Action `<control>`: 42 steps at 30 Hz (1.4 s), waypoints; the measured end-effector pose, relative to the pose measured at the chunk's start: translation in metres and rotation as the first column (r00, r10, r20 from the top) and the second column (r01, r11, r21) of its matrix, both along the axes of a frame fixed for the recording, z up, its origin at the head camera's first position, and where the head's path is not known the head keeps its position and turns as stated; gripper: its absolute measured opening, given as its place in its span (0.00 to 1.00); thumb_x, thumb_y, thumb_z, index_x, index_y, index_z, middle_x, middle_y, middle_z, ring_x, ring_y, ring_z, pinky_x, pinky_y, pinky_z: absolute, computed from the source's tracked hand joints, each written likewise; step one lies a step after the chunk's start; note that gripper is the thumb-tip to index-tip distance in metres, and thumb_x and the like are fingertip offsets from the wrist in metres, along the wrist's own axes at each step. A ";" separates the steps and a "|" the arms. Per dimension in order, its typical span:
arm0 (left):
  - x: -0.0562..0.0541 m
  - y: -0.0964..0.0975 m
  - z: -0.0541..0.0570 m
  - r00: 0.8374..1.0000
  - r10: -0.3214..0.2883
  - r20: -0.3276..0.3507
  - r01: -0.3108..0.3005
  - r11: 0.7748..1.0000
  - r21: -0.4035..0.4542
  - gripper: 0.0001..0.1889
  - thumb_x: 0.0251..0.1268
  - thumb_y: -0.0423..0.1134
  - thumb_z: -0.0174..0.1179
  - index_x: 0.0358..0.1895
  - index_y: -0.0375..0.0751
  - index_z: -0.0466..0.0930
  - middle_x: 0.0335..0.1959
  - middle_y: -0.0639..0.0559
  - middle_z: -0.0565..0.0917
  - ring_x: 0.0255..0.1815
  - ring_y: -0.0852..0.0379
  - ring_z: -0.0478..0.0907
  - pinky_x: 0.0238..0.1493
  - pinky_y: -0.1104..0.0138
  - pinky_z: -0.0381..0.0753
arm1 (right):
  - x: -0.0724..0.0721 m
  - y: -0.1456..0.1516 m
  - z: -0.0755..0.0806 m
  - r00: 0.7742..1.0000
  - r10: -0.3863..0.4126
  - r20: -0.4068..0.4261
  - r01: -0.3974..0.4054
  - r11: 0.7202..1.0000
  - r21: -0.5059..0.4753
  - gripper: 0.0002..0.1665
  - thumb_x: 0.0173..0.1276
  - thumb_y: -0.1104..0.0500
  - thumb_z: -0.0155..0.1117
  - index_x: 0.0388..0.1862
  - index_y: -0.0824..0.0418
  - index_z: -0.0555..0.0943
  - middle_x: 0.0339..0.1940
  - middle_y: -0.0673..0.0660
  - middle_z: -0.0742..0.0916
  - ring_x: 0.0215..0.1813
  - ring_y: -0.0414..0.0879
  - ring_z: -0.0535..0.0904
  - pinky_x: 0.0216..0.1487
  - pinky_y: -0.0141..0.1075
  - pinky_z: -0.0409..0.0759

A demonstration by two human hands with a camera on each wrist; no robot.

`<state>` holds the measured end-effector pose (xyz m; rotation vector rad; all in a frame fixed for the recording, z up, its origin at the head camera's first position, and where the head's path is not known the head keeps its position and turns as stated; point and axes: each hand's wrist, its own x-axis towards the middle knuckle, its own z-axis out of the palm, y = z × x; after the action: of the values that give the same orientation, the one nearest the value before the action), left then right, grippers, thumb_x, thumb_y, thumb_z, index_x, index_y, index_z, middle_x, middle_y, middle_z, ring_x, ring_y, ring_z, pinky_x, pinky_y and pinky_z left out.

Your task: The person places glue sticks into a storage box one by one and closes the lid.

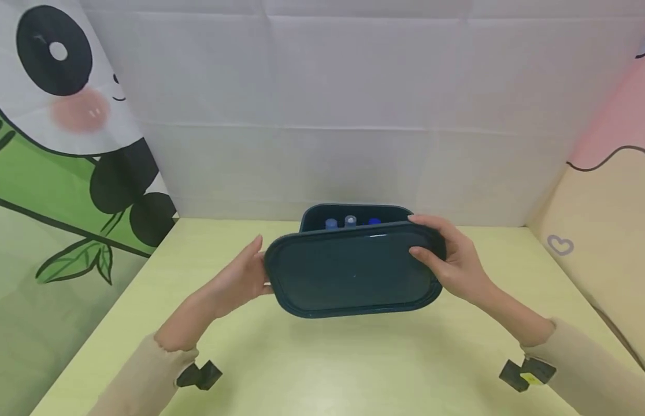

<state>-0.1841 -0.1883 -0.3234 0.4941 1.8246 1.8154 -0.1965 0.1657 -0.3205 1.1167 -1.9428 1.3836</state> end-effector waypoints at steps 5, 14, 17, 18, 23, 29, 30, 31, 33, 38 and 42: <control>0.015 0.007 0.002 0.990 0.033 0.135 -0.025 0.998 -0.061 0.37 0.68 0.64 0.25 0.67 0.39 0.56 0.66 0.39 0.61 0.68 0.41 0.54 0.63 0.44 0.55 | 0.005 -0.005 -0.007 0.973 0.061 -0.224 -0.066 0.998 -0.015 0.23 0.60 0.60 0.62 0.53 0.69 0.74 0.34 0.56 0.81 0.33 0.38 0.72 0.33 0.24 0.70; 0.026 0.014 -0.005 0.966 0.155 0.205 -0.137 0.986 -0.099 0.33 0.68 0.60 0.35 0.62 0.34 0.61 0.52 0.42 0.73 0.56 0.45 0.70 0.59 0.56 0.69 | 0.011 -0.008 -0.014 0.968 0.044 -0.246 -0.058 0.997 -0.054 0.24 0.61 0.58 0.62 0.51 0.73 0.73 0.33 0.54 0.82 0.32 0.37 0.74 0.33 0.23 0.71; 0.029 0.021 -0.010 0.960 0.225 0.167 -0.211 0.973 -0.098 0.32 0.69 0.58 0.37 0.60 0.32 0.62 0.50 0.44 0.74 0.54 0.50 0.71 0.60 0.57 0.66 | 0.015 -0.009 -0.016 0.994 0.009 -0.108 -0.016 0.997 -0.069 0.25 0.61 0.56 0.61 0.51 0.73 0.73 0.37 0.47 0.83 0.35 0.35 0.76 0.36 0.22 0.73; 0.030 0.024 -0.012 0.956 0.251 0.154 -0.237 0.966 -0.101 0.32 0.69 0.58 0.37 0.59 0.31 0.62 0.49 0.45 0.74 0.54 0.51 0.71 0.61 0.56 0.65 | 0.016 -0.009 -0.017 0.997 0.001 -0.073 -0.006 0.998 -0.068 0.25 0.62 0.55 0.61 0.51 0.72 0.73 0.37 0.45 0.83 0.34 0.35 0.75 0.35 0.22 0.73; 0.035 0.034 -0.016 0.937 0.331 0.113 -0.318 0.941 -0.117 0.31 0.68 0.57 0.37 0.57 0.31 0.64 0.45 0.46 0.76 0.55 0.52 0.71 0.64 0.54 0.60 | 0.019 -0.013 -0.021 0.998 0.054 0.017 -0.051 0.989 -0.139 0.17 0.66 0.54 0.56 0.42 0.69 0.76 0.29 0.46 0.80 0.28 0.37 0.70 0.26 0.28 0.67; 0.043 0.034 -0.015 0.945 0.257 0.200 -0.249 0.966 -0.065 0.29 0.67 0.48 0.45 0.66 0.35 0.58 0.67 0.41 0.52 0.63 0.49 0.62 0.67 0.54 0.53 | 0.023 -0.021 -0.025 0.976 0.139 -0.167 -0.179 0.950 -0.258 0.17 0.64 0.57 0.60 0.26 0.72 0.73 0.23 0.53 0.77 0.25 0.38 0.69 0.25 0.27 0.68; 0.044 0.033 -0.015 0.942 0.245 0.227 -0.240 0.969 -0.053 0.30 0.66 0.45 0.47 0.67 0.34 0.54 0.69 0.38 0.48 0.62 0.50 0.63 0.67 0.56 0.55 | 0.024 -0.023 -0.026 0.967 0.152 -0.206 -0.205 0.941 -0.268 0.18 0.63 0.57 0.61 0.25 0.72 0.73 0.22 0.54 0.78 0.26 0.39 0.70 0.26 0.27 0.69; 0.045 0.033 -0.017 0.940 0.231 0.251 -0.230 0.973 -0.035 0.32 0.66 0.43 0.48 0.69 0.33 0.49 0.69 0.36 0.46 0.61 0.50 0.66 0.66 0.58 0.58 | 0.025 -0.024 -0.026 0.958 0.160 -0.238 -0.225 0.934 -0.277 0.19 0.63 0.56 0.60 0.25 0.73 0.73 0.23 0.55 0.78 0.27 0.40 0.71 0.29 0.27 0.71; 0.047 0.031 -0.019 0.930 0.231 0.287 -0.247 0.969 0.021 0.34 0.64 0.37 0.49 0.69 0.31 0.45 0.69 0.33 0.42 0.56 0.54 0.71 0.62 0.63 0.64 | 0.028 -0.027 -0.027 0.949 0.159 -0.273 -0.240 0.926 -0.293 0.21 0.63 0.53 0.59 0.25 0.73 0.74 0.26 0.56 0.80 0.32 0.42 0.74 0.39 0.30 0.73; 0.056 0.039 -0.022 0.877 0.383 0.289 -0.433 0.891 0.133 0.39 0.58 0.26 0.51 0.71 0.38 0.42 0.71 0.35 0.38 0.65 0.49 0.60 0.49 0.75 0.73 | 0.042 -0.032 -0.029 0.996 0.056 -0.063 -0.074 0.934 -0.349 0.20 0.64 0.52 0.54 0.42 0.69 0.76 0.49 0.60 0.77 0.53 0.50 0.69 0.55 0.37 0.64; 0.071 0.050 -0.022 0.841 0.484 0.241 -0.528 0.833 0.168 0.44 0.53 0.23 0.55 0.72 0.44 0.41 0.73 0.45 0.38 0.71 0.47 0.47 0.49 0.75 0.74 | 0.062 -0.034 -0.027 0.962 0.092 0.255 0.030 0.899 -0.436 0.32 0.62 0.60 0.52 0.65 0.64 0.62 0.67 0.58 0.62 0.65 0.51 0.57 0.60 0.30 0.61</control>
<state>-0.1130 -0.1384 -0.3457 -0.1144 1.7281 2.3521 -0.1349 0.1315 -0.3475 0.7768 -1.6590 1.9556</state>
